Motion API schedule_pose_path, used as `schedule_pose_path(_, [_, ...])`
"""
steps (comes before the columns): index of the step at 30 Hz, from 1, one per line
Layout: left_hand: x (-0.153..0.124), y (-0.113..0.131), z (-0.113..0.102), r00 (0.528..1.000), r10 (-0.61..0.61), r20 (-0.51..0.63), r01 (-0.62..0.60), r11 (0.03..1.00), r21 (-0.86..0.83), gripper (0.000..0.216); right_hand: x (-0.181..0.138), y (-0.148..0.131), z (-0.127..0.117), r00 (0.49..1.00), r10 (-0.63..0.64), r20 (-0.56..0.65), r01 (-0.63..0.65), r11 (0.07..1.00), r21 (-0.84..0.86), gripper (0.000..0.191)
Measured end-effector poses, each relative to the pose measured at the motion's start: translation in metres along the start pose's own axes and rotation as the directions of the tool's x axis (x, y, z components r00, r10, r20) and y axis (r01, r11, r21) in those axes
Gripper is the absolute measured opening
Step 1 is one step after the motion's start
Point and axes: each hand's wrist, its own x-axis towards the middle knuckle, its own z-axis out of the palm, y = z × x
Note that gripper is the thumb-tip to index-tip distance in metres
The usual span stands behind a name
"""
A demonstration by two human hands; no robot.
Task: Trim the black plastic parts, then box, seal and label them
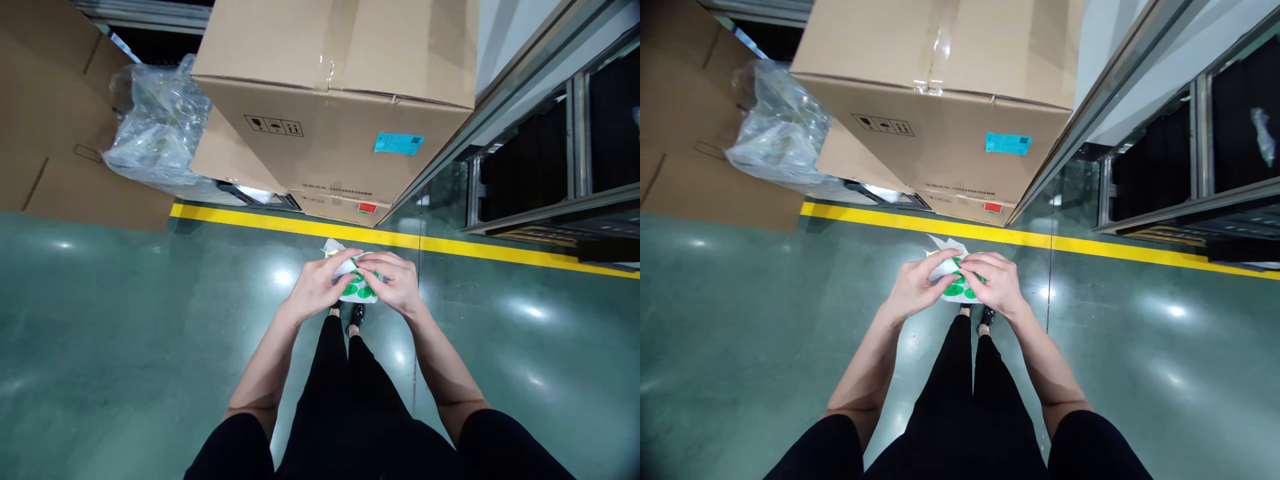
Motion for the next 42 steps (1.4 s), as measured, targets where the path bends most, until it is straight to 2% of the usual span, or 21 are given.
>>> schedule_pose_path(3, [0.0, 0.0, 0.001, 1.0, -0.027, 0.005, 0.027, 1.0, -0.012, 0.036, 0.0, -0.001, 0.002, 0.999, -0.05, -0.015, 0.049, 0.996, -0.071, 0.018])
schedule_pose_path(6, [0.001, -0.001, 0.002, 0.993, -0.113, 0.025, 0.114, 0.993, -0.012, 0.036, -0.001, -0.001, 0.005, 0.999, -0.043, -0.022, 0.041, 0.994, -0.101, 0.019])
schedule_pose_path(11, [0.002, -0.003, 0.005, 0.983, -0.181, 0.04, 0.182, 0.983, -0.027, 0.035, -0.003, 0.003, 0.004, 0.999, 0.04, -0.023, -0.04, 0.999, 0.006, 0.02])
schedule_pose_path(16, [0.004, -0.003, 0.009, 0.985, -0.162, 0.055, 0.162, 0.987, -0.003, 0.028, -0.005, 0.003, 0.003, 0.983, 0.186, -0.009, -0.184, 0.98, 0.079, 0.02])
schedule_pose_path(21, [0.004, -0.004, 0.01, 0.997, -0.066, 0.035, 0.067, 0.997, -0.033, 0.023, -0.004, 0.003, 0.003, 0.971, 0.231, -0.058, -0.223, 0.967, 0.121, 0.016])
schedule_pose_path(23, [0.003, -0.006, 0.01, 0.999, -0.034, 0.024, 0.034, 0.999, -0.039, 0.018, -0.003, 0.006, 0.002, 0.949, 0.295, -0.114, -0.273, 0.946, 0.174, 0.014])
schedule_pose_path(25, [0.003, -0.008, 0.011, 0.999, -0.053, 0.012, 0.054, 0.997, -0.049, 0.018, -0.004, 0.011, 0.001, 0.896, 0.359, -0.261, -0.311, 0.928, 0.206, 0.013])
schedule_pose_path(27, [0.004, -0.008, 0.013, 0.99, -0.139, -0.004, 0.138, 0.988, -0.074, 0.021, -0.005, 0.014, 0.001, 0.856, 0.298, -0.422, -0.282, 0.954, 0.103, 0.012])
schedule_pose_path(28, [0.005, -0.007, 0.014, 0.981, -0.196, -0.016, 0.193, 0.977, -0.093, 0.021, -0.007, 0.015, 0.001, 0.865, 0.216, -0.453, -0.246, 0.969, -0.008, 0.011])
schedule_pose_path(29, [0.006, -0.006, 0.015, 0.968, -0.251, -0.029, 0.246, 0.962, -0.115, 0.02, -0.008, 0.015, 0.002, 0.894, 0.126, -0.429, -0.2, 0.971, -0.13, 0.01])
schedule_pose_path(31, [0.008, -0.003, 0.017, 0.94, -0.337, -0.049, 0.325, 0.931, -0.166, 0.015, -0.012, 0.015, 0.005, 0.963, 0.003, -0.268, -0.089, 0.947, -0.31, 0.009])
schedule_pose_path(34, [0.012, 0.001, 0.019, 0.909, -0.413, -0.06, 0.383, 0.883, -0.27, 0.014, -0.016, 0.015, 0.01, 0.995, -0.046, -0.088, 0.01, 0.929, -0.37, 0.012])
schedule_pose_path(39, [0.014, 0.004, 0.022, 0.86, -0.502, -0.094, 0.435, 0.816, -0.381, 0.026, -0.017, 0.018, 0.013, 0.996, -0.086, -0.022, 0.072, 0.929, -0.362, 0.018])
schedule_pose_path(42, [0.015, 0.001, 0.023, 0.84, -0.539, -0.066, 0.467, 0.778, -0.419, 0.026, -0.011, 0.018, 0.008, 0.994, -0.063, -0.092, 0.033, 0.956, -0.29, 0.019])
